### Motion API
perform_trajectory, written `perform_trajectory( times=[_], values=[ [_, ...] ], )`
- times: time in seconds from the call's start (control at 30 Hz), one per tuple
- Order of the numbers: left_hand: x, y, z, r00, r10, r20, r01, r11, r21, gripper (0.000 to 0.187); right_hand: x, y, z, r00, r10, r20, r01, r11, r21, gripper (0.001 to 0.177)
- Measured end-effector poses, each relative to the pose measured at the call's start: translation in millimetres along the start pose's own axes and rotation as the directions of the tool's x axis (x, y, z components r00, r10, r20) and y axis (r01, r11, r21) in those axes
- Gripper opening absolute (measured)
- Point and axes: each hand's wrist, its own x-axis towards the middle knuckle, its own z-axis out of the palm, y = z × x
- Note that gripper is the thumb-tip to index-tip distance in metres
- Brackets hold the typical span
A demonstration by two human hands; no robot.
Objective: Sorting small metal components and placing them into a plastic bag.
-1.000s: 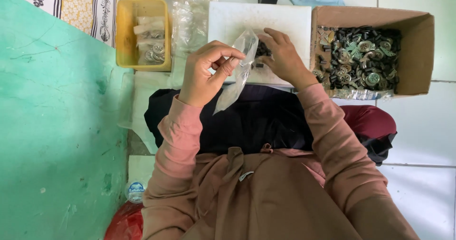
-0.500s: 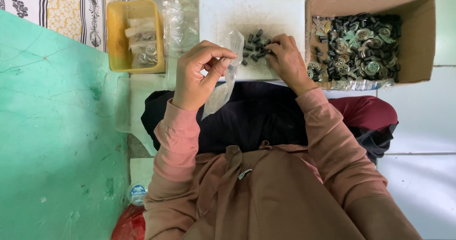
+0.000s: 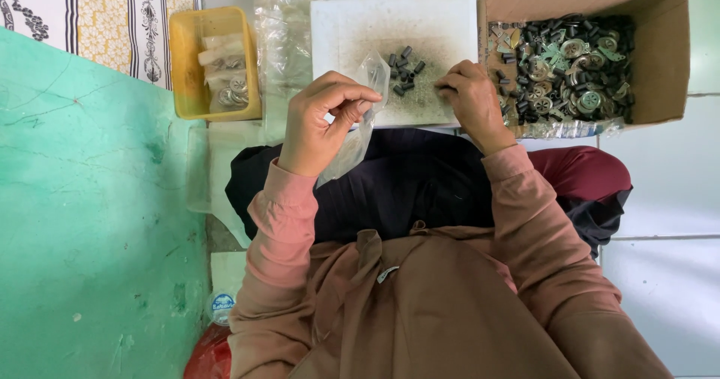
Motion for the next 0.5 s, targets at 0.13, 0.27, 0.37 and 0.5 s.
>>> perform_trajectory(
  times=[0.13, 0.27, 0.37, 0.5],
  values=[
    [2.5, 3.1, 6.0, 0.999, 0.011, 0.03, -0.011, 1.0, -0.005, 0.011, 6.6, -9.7, -13.8, 0.998, 0.057, -0.006, -0.056, 0.998, 0.037, 0.013],
    [6.4, 8.3, 7.2, 0.993, 0.01, 0.117, -0.013, 1.0, 0.025, 0.018, 36.0, -101.5, -77.7, 0.995, 0.095, -0.015, -0.084, 0.935, 0.344, 0.015],
    [4.0, 10.0, 7.3, 0.979, -0.006, 0.202, -0.01, 0.997, 0.077, 0.027, 47.2, -156.5, -109.5, 0.998, -0.056, -0.035, 0.065, 0.9, 0.431, 0.017],
    [8.5, 14.6, 10.2, 0.977, -0.019, 0.213, 0.0, 0.996, 0.086, 0.026, 63.1, -198.6, -136.6, 0.915, -0.393, 0.088, 0.358, 0.894, 0.268, 0.022]
  ],
)
